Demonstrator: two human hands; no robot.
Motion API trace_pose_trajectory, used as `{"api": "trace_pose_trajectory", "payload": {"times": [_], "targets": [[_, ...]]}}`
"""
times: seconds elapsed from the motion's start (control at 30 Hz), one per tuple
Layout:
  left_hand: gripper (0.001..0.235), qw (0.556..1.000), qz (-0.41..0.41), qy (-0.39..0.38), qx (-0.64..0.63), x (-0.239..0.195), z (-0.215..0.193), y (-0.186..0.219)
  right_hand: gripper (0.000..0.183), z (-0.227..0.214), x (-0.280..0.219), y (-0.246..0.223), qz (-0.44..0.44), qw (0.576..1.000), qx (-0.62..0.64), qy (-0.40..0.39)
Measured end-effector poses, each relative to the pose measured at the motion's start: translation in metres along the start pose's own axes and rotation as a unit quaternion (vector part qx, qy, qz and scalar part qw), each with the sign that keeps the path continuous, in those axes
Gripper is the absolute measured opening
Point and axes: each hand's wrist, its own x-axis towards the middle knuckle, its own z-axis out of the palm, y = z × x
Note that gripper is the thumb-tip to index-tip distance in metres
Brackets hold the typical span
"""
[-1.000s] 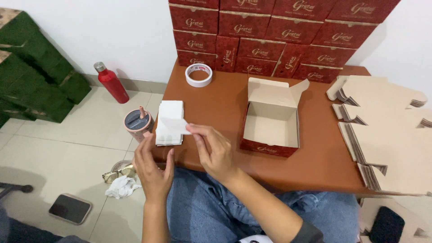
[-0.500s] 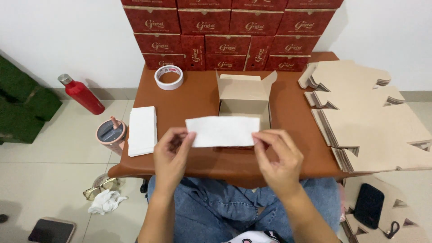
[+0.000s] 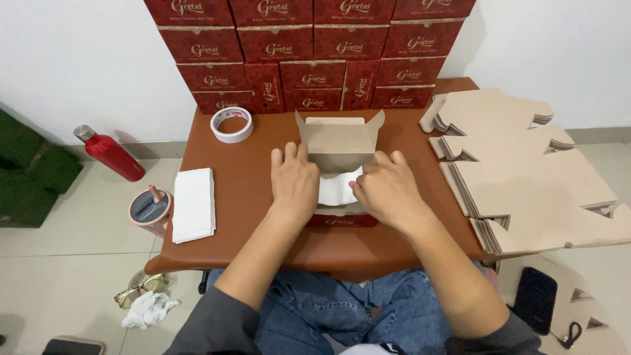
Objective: Folding pre-cut cardboard sheets into small decorative boxes, inserting a white paper liner, and closing the lid.
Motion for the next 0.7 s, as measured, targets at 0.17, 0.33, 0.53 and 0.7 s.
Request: {"api": "trace_pose_trajectory", "payload": {"times": [0.17, 0.33, 0.53, 0.7], "targets": [[0.015, 0.999, 0.012, -0.029, 0.022, 0.003, 0.008, 0.006, 0.042, 0.002, 0.003, -0.004, 0.011, 0.999, -0.019, -0.024], [0.020, 0.998, 0.015, -0.041, 0.038, 0.008, 0.006, -0.001, 0.042, 0.003, 0.006, 0.001, 0.018, 1.000, -0.005, -0.009], [0.021, 0.944, -0.038, 0.165, -0.285, 0.029, -0.024, -0.049, 0.017, 0.003, 0.022, 0.061, 0.113, 0.976, 0.137, 0.130], [0.031, 0.918, -0.124, 0.141, -0.349, 0.086, 0.003, -0.079, 0.014, 0.030, 0.061, 0.108, 0.288, 0.895, 0.301, 0.158]]}}
